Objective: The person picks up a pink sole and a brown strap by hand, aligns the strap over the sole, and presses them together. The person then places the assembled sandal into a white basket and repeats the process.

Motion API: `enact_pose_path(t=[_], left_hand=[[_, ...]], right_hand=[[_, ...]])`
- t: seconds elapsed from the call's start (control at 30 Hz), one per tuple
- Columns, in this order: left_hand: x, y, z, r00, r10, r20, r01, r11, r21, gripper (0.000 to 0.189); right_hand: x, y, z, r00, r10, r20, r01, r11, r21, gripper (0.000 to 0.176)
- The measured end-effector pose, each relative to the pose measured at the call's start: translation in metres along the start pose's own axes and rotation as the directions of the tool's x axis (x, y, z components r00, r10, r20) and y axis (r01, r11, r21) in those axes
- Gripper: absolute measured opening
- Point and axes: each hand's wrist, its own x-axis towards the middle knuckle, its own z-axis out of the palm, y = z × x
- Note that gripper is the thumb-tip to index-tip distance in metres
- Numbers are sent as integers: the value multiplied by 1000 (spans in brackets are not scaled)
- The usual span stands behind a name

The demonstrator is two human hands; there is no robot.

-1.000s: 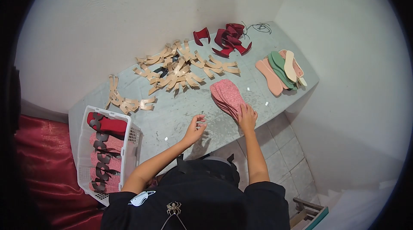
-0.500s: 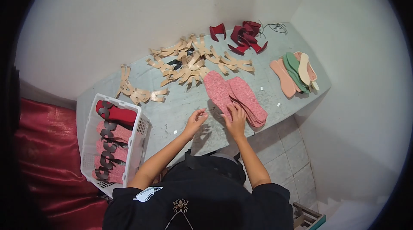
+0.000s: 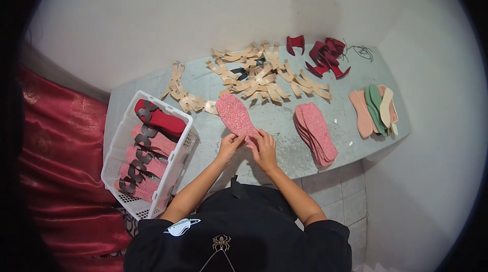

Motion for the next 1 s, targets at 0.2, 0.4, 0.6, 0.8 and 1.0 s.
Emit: enact_pose_path(t=[0.2, 0.4, 0.6, 0.8, 1.0], left_hand=[[6, 18, -22, 981, 30, -190, -69, 977, -201, 22], [26, 35, -54, 965, 67, -254, -113, 979, -171, 22], [46, 42, -69, 954, 81, -290, -103, 993, -64, 25], [66, 38, -72, 956, 66, -287, -84, 995, -53, 21], [85, 45, -73, 962, 30, -271, -50, 997, -67, 21]], right_hand=[[24, -14, 20, 998, 39, 54, -52, 965, 256, 43], [46, -4, 32, 992, -84, 94, 51, 950, 309, 14], [76, 40, 47, 997, -8, 83, -13, 967, 256, 20], [122, 77, 60, 992, 22, 121, -38, 991, 129, 11], [167, 109, 86, 973, -14, 231, 41, 993, -112, 27]])
